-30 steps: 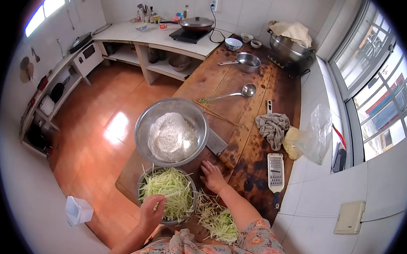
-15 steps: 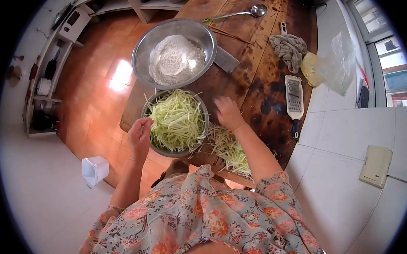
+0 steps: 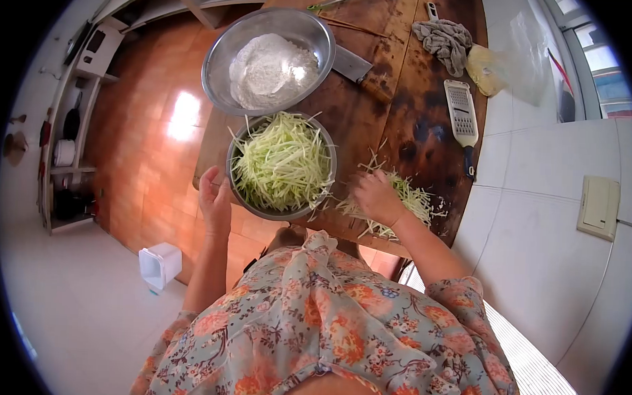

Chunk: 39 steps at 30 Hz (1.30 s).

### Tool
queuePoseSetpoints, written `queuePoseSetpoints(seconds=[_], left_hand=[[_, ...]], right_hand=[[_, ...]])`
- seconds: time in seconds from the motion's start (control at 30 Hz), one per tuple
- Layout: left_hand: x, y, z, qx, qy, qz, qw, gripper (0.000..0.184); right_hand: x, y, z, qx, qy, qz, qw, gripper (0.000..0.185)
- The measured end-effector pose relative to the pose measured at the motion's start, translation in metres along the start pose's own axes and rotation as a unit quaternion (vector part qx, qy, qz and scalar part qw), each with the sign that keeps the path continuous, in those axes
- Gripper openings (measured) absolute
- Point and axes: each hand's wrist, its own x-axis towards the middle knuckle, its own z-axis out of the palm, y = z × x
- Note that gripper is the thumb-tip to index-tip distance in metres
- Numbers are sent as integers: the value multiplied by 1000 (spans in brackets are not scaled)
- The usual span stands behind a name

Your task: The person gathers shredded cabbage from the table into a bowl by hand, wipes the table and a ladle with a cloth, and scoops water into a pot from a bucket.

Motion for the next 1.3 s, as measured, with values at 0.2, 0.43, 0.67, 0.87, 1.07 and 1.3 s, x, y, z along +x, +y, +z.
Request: queuePoseSetpoints(seconds=[0.2, 0.43, 0.67, 0.87, 1.07, 1.3], left_hand=[[2, -10, -2, -111, -48, -98, 988, 31], [10, -15, -2, -65, -81, -35, 994, 33], [21, -13, -16, -144, -273, -280, 909, 40], [27, -26, -9, -208, -331, -431, 814, 45], [35, -53, -5, -254, -355, -415, 798, 50], [33, -62, -4, -298, -325, -461, 770, 52]], right_hand=[[9, -36, 28, 9, 15, 43, 999, 28], [-14, -29, 30, -100, 62, 108, 987, 22], [6, -87, 33, -10, -6, 107, 994, 22], [18, -108, 97, -6, 117, 86, 989, 33], [-12, -66, 72, -127, 82, 167, 974, 25], [-1, -64, 40, 81, 298, 283, 908, 38]])
